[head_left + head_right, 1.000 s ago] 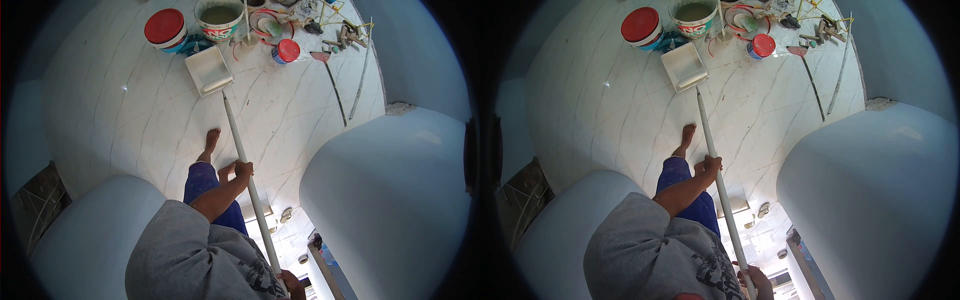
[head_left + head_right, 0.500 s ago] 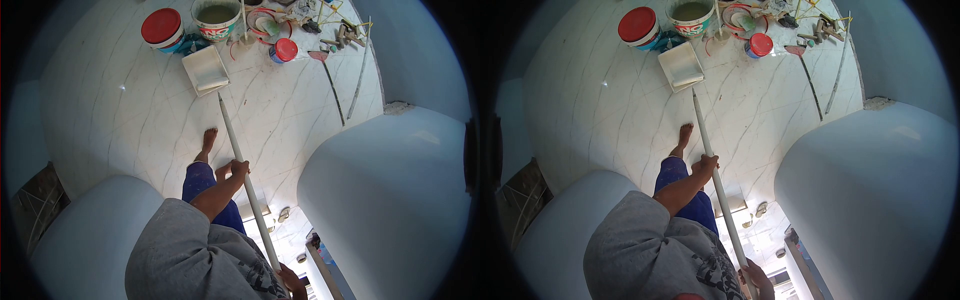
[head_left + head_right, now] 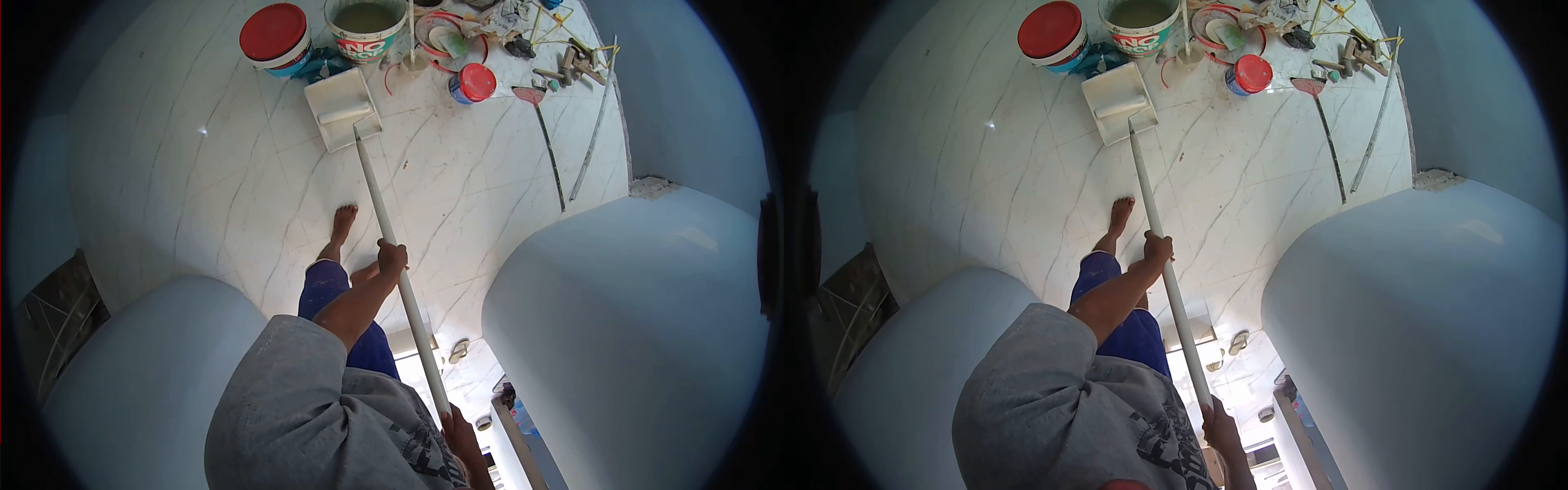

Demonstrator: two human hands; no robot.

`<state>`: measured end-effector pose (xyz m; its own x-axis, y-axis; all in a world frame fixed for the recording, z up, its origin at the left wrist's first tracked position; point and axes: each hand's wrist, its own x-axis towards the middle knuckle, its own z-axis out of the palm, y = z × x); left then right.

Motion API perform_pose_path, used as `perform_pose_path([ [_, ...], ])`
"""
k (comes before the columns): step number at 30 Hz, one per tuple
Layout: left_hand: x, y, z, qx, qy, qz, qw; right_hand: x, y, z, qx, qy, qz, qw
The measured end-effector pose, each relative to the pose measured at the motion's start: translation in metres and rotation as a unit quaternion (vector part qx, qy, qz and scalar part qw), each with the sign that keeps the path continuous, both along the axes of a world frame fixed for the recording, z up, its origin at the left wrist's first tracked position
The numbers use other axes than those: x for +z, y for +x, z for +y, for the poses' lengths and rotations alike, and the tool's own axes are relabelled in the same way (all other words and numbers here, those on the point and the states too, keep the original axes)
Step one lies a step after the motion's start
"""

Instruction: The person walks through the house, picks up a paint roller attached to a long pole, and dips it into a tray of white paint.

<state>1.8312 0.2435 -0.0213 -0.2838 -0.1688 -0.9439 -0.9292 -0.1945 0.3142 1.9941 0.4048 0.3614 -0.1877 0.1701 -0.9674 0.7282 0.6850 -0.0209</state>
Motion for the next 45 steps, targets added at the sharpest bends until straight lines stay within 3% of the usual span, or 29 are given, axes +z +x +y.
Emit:
perform_pose_path([
  [2, -0.004, 0.003, -0.002, 0.007, -0.021, -0.001, 1.0, 0.006, 0.007, 0.005, 0.004, -0.004, 0.011, 1.0],
  [3, -0.006, 0.014, -0.01, 0.057, 0.117, 0.014, 0.991, 0.007, 0.025, 0.018, 0.019, -0.003, 0.026, 0.999],
  [5, -0.028, 0.045, 0.014, 0.019, 0.11, 0.047, 0.993, 0.02, 0.028, 0.02, 0.038, -0.001, 0.035, 0.999],
  [7, 0.006, 0.035, 0.014, 0.034, 0.126, 0.024, 0.991, 0.042, 0.005, 0.008, 0.083, 0.036, -0.011, 0.996],
  [8, 0.017, 0.031, 0.013, 0.043, 0.143, -0.002, 0.989, 0.032, 0.025, 0.022, 0.183, -0.008, 0.087, 0.979],
  [10, 0.0, 0.017, 0.005, 0.056, 0.199, -0.024, 0.978, 0.011, 0.032, 0.021, 0.174, 0.032, 0.087, 0.98],
  [12, 0.005, -0.006, -0.001, 0.024, -0.009, 0.017, 1.0, -0.008, 0.019, 0.009, 0.126, 0.016, 0.06, 0.99],
  [13, 0.008, -0.013, -0.008, 0.023, -0.01, 0.015, 1.0, -0.014, 0.01, 0.002, 0.076, 0.0, 0.041, 0.996],
  [18, 0.013, -0.002, -0.011, 0.037, 0.006, 0.036, 0.999, 0.002, 0.016, -0.001, 0.108, -0.002, 0.096, 0.99],
  [20, 0.006, 0.025, 0.004, 0.048, 0.049, 0.041, 0.997, 0.027, 0.012, 0.0, 0.074, 0.032, 0.008, 0.997],
  [22, 0.013, 0.03, 0.007, 0.061, 0.068, 0.01, 0.996, 0.037, 0.012, 0.002, 0.073, 0.038, -0.002, 0.997],
  [23, 0.01, 0.027, 0.001, 0.081, 0.131, -0.021, 0.988, 0.035, 0.014, 0.005, 0.083, 0.037, 0.001, 0.996],
  [25, 0.005, 0.018, 0.003, 0.059, 0.095, 0.017, 0.994, 0.017, 0.019, 0.007, 0.059, 0.051, -0.029, 0.997],
  [26, -0.005, 0.007, 0.004, 0.037, 0.007, 0.032, 0.999, 0.005, 0.016, 0.006, 0.063, 0.052, -0.04, 0.996],
  [28, 0.011, -0.02, -0.02, 0.062, 0.031, 0.033, 0.997, -0.008, 0.007, -0.005, 0.059, 0.003, 0.024, 0.998],
  [32, 0.006, -0.013, -0.026, 0.038, -0.005, 0.027, 0.999, 0.003, 0.007, -0.01, 0.05, -0.016, 0.035, 0.998],
  [33, 0.004, 0.001, -0.027, 0.071, 0.086, 0.029, 0.993, 0.011, 0.009, -0.009, 0.049, -0.016, 0.035, 0.998],
  [36, 0.025, 0.009, -0.01, 0.047, 0.035, 0.014, 0.998, 0.028, 0.004, -0.006, 0.008, 0.035, -0.03, 0.999],
  [38, 0.023, 0.012, -0.013, 0.096, 0.148, 0.011, 0.984, 0.031, 0.001, -0.003, -0.004, 0.055, -0.069, 0.996],
  [39, 0.02, 0.003, -0.005, 0.071, 0.053, 0.015, 0.996, 0.022, 0.003, 0.0, 0.018, 0.043, -0.041, 0.998],
  [45, 0.01, -0.035, -0.025, 0.087, 0.066, 0.049, 0.993, 0.011, -0.029, -0.018, -0.01, 0.037, -0.027, 0.999],
])
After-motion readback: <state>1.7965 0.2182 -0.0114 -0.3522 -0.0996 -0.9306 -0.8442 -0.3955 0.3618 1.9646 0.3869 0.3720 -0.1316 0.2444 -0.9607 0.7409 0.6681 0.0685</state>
